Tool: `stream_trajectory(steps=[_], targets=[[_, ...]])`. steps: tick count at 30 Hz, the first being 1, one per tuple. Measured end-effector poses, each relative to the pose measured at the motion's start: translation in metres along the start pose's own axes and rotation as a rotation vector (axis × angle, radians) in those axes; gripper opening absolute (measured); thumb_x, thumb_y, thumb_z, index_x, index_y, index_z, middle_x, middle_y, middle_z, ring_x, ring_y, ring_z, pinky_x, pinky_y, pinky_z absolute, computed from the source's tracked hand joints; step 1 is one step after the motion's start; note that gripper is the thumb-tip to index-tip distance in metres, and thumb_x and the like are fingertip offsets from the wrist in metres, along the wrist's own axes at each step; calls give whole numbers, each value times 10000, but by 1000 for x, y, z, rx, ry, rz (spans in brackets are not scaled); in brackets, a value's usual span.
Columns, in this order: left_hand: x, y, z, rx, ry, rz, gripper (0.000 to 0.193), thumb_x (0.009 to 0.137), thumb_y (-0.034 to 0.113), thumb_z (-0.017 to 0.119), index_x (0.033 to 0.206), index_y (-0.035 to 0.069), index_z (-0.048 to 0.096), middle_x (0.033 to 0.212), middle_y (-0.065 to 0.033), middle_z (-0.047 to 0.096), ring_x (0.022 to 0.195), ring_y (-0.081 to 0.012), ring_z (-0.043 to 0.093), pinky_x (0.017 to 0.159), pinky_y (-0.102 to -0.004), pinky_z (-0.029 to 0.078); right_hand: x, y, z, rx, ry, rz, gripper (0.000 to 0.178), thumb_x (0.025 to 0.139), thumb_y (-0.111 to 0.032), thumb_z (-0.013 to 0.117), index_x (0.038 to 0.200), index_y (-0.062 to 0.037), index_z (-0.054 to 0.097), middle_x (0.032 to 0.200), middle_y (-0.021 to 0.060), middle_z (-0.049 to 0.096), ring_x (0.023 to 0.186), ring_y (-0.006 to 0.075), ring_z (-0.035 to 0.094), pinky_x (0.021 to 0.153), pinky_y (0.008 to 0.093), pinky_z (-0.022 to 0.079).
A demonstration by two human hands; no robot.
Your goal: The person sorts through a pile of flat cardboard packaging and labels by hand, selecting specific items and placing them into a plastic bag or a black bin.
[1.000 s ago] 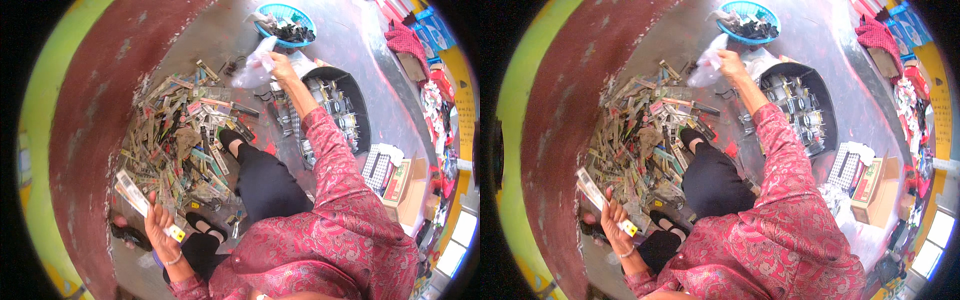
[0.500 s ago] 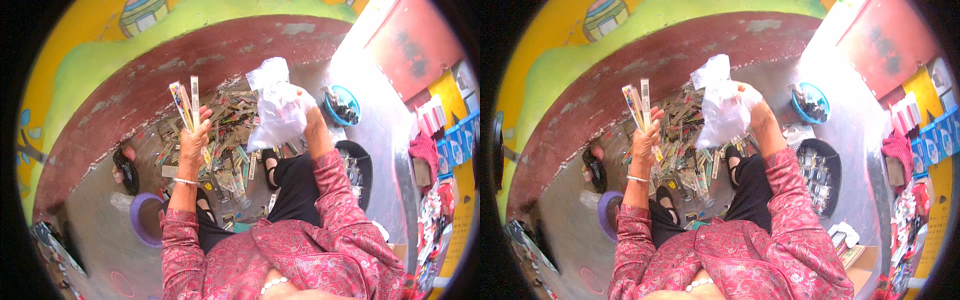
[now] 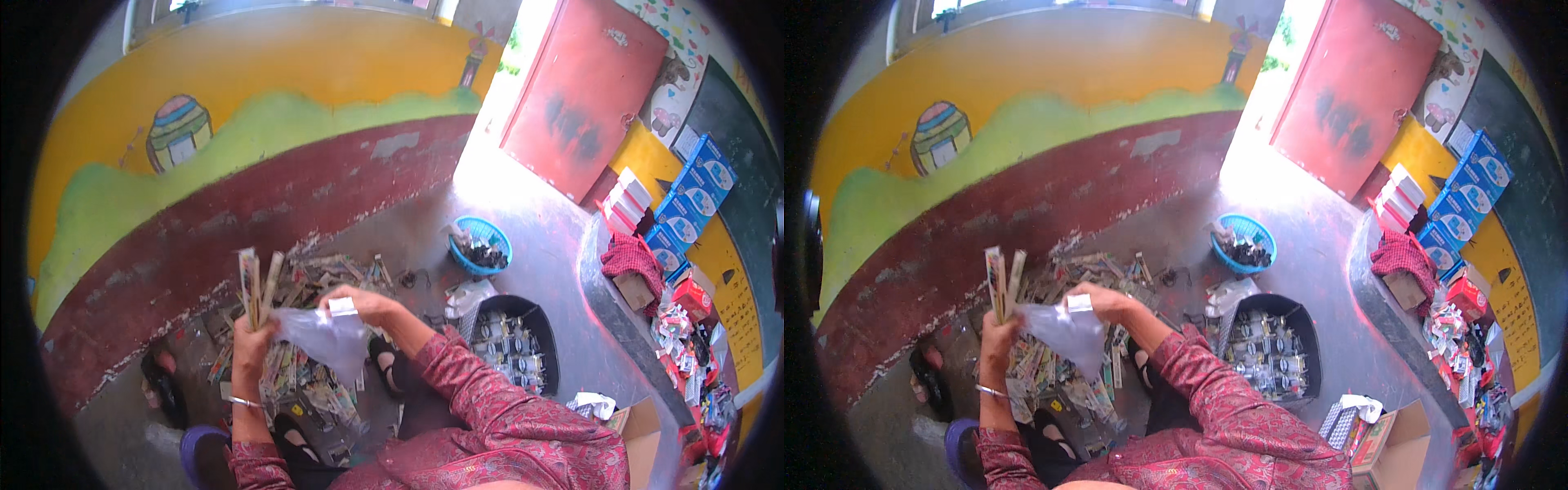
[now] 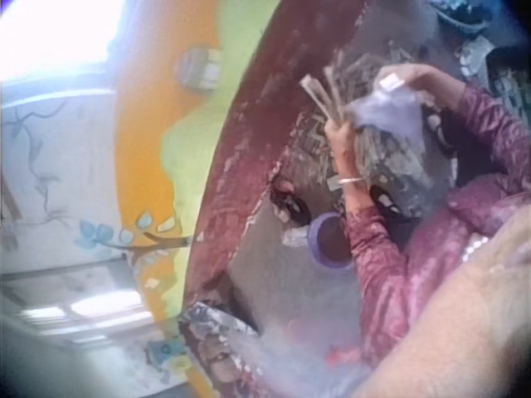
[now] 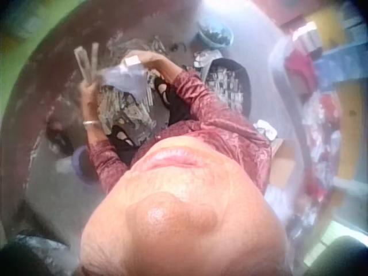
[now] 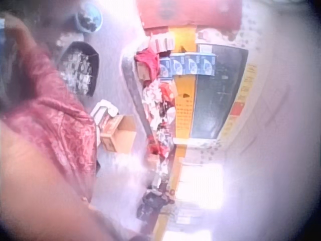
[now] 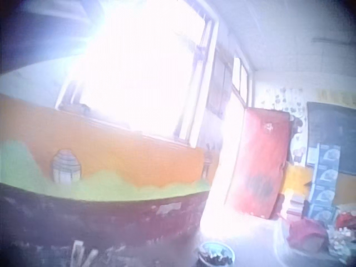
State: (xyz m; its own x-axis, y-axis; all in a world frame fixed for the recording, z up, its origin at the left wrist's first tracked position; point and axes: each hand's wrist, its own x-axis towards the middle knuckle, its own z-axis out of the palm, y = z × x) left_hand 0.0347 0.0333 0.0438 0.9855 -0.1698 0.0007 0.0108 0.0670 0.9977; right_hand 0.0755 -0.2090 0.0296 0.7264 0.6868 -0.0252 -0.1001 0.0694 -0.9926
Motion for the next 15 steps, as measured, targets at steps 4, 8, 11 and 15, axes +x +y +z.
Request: stream_trajectory(steps=[4,8,11,15], targets=[[8,-16,2,31,113,-49,133,763,162,575,771,31,591,661,31,518,561,-57,449,483,-234,343,2,2,-15,7,102,27,201,742,-193,626,856,-28,638,822,53,623,741,137,580,681,275,468],[7,-20,-2,136,288,-100,179,792,243,604,705,98,544,582,51,445,480,-47,376,420,-218,278,0,-3,-28,39,542,73,159,791,-149,568,830,-11,635,770,62,617,694,149,577,642,283,458],[3,-23,0,69,284,-87,183,797,247,609,736,80,569,593,45,463,502,-51,397,437,-216,298,-3,-8,-34,-131,940,-82,215,852,-241,539,777,-55,615,696,33,608,604,101,554,532,221,412],[5,-25,3,71,341,-8,184,802,208,604,734,38,583,592,28,488,512,-74,433,465,-228,347,-11,-29,-16,-96,848,-356,252,871,-265,529,859,-33,626,763,61,632,642,98,566,574,217,445]])
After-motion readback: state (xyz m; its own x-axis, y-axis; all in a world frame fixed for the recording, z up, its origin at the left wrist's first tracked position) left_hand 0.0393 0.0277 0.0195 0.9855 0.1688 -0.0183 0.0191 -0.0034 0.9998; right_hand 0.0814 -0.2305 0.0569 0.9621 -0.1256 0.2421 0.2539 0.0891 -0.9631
